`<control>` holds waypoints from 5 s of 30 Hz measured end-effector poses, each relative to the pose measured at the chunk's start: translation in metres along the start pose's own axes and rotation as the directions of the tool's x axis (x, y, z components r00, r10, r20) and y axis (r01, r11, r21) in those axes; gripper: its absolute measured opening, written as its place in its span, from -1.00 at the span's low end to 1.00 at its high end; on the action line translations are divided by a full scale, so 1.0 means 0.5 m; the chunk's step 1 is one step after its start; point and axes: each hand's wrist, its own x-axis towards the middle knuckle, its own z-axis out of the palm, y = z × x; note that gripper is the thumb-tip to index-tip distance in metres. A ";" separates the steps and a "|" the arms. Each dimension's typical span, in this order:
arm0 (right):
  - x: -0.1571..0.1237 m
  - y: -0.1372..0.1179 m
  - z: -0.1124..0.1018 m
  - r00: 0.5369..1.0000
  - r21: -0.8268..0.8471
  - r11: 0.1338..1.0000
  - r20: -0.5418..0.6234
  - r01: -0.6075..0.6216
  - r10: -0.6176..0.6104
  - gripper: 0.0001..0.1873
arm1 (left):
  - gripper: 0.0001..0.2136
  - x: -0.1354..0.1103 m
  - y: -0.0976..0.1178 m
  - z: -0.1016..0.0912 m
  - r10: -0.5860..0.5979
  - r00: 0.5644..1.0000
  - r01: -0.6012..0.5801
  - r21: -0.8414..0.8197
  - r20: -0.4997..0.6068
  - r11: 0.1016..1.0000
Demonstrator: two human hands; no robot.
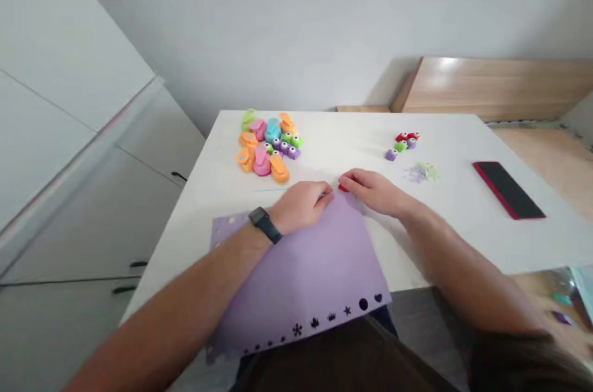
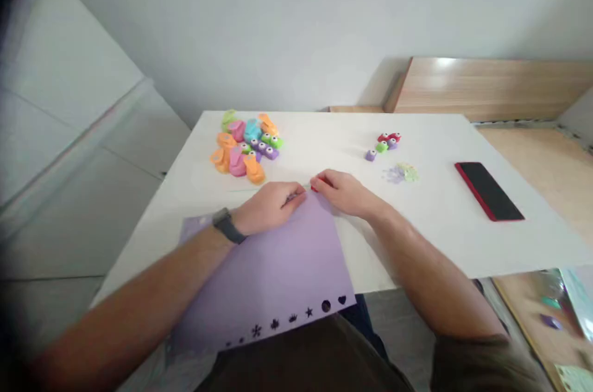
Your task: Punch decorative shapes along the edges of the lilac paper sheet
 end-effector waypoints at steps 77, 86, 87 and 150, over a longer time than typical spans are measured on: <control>-0.004 0.030 -0.049 0.987 0.328 0.938 0.073 0.110 -0.141 -0.69 | -0.79 -0.013 0.019 -0.016 0.027 1.000 -0.028 -0.078 -0.015 0.997; 0.001 0.053 -0.049 0.971 0.367 0.922 0.145 0.125 -0.190 -0.73 | -0.79 -0.014 0.018 -0.017 0.015 1.000 -0.017 -0.093 -0.017 0.995; 0.001 0.052 -0.049 0.971 0.358 0.925 0.148 0.127 -0.190 -0.73 | -0.78 -0.015 0.018 -0.017 0.016 1.000 -0.017 -0.096 -0.018 0.995; -0.009 0.028 -0.041 0.969 0.271 0.953 0.163 0.135 -0.184 -0.78 | -0.92 -0.007 0.034 0.007 0.144 0.966 -0.180 -0.158 -0.215 0.971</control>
